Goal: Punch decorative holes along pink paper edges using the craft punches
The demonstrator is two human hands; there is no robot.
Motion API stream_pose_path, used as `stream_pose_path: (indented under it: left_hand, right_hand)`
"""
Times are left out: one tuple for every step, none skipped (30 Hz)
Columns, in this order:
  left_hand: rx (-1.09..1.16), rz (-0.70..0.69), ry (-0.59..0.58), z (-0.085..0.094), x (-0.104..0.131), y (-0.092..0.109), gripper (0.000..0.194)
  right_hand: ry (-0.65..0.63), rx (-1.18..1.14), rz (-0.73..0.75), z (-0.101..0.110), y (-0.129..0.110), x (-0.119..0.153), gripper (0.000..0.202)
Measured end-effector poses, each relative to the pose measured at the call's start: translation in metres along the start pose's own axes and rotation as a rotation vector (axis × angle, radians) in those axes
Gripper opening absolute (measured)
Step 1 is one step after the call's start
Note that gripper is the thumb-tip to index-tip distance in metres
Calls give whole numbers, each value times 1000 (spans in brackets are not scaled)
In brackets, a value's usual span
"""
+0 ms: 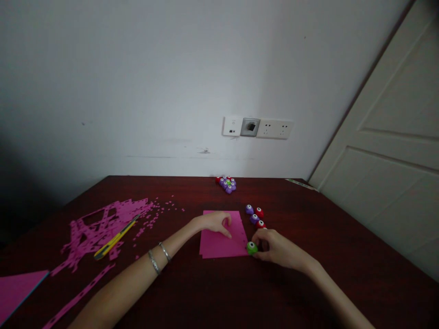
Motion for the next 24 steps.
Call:
stream_pose_path:
  left_hand:
    - [7, 2, -4, 0, 0, 0, 49]
    - [17, 4, -8, -1, 0, 0, 49]
    - [24, 10, -11, -1, 0, -1, 49]
    - [27, 19, -10, -1, 0, -1, 49]
    - [26, 29, -5, -1, 0, -2, 49]
    - [23, 33, 3, -1, 1, -2, 48]
    - [21, 32, 11, 0, 1, -1, 48]
    - [22, 28, 14, 0, 2, 1, 48]
    - [28, 23, 12, 1, 3, 2, 47]
    - [36, 18, 7, 1, 3, 4, 46]
    - [44, 15, 1, 1, 4, 4, 45]
    - [49, 15, -2, 1, 4, 5, 45]
    - [54, 17, -4, 1, 5, 5, 45]
    - [57, 17, -3, 1, 5, 4, 45]
    - [59, 17, -2, 1, 5, 3, 46]
    - [61, 15, -2, 1, 4, 3, 46]
    - [61, 13, 0, 0, 4, 1, 46]
    - [59, 12, 3, 0, 4, 0, 47]
    - [59, 12, 4, 0, 3, -1, 47]
    - [60, 12, 6, 0, 3, -1, 47]
    - [64, 11, 7, 0, 2, -1, 47]
    - [70, 8, 6, -1, 2, -1, 47]
    - [76, 4, 3, -1, 2, -1, 46]
    - [81, 0, -1, -1, 2, 0, 46]
  right_hand:
    - [-8, -1, -5, 0, 2, 1, 17]
    - [-16, -2, -13, 1, 4, 1, 17]
    - [-20, -4, -22, 2, 6, 2, 17]
    - [-23, -9, -29, 4, 7, 3, 17]
    - [-24, -19, -30, 7, 9, 4, 17]
    - [-22, -30, -26, 10, 10, 5, 18]
    - [-17, -44, -20, 14, 11, 6, 18]
    - [-7, -56, -16, 18, 13, 6, 18]
    - [16, -66, -18, 24, 17, 7, 19]
    - [47, -74, -32, 30, 23, 7, 21]
    - [99, -79, -58, 36, 31, 7, 22]
    - [159, -81, -91, 43, 41, 8, 25]
    - [232, -75, -126, 49, 52, 8, 27]
    - [308, -58, -161, 54, 64, 9, 30]
    - [355, -41, -189, 57, 75, 10, 31]
    - [393, -21, -233, 58, 86, 10, 31]
    - [404, -8, -266, 57, 96, 10, 30]
    - [407, 0, -288, 55, 104, 9, 30]
    - [394, 12, -306, 52, 110, 8, 29]
    - [375, 25, -318, 48, 114, 6, 29]
    - [352, 36, -321, 44, 117, 5, 29]
    - [328, 46, -320, 41, 118, 3, 29]
    - [306, 52, -315, 37, 118, 2, 29]
    - [288, 55, -310, 35, 119, 1, 30]
Point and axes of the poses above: each hand's wrist, its own x-axis away from the middle knuckle, its own z-axis out of the back of the hand, y = z × x, the point moved 7 cm from there along -x, towards the middle knuckle, and after that the axes turned 11 degrees about x, right-handed, at the moved point
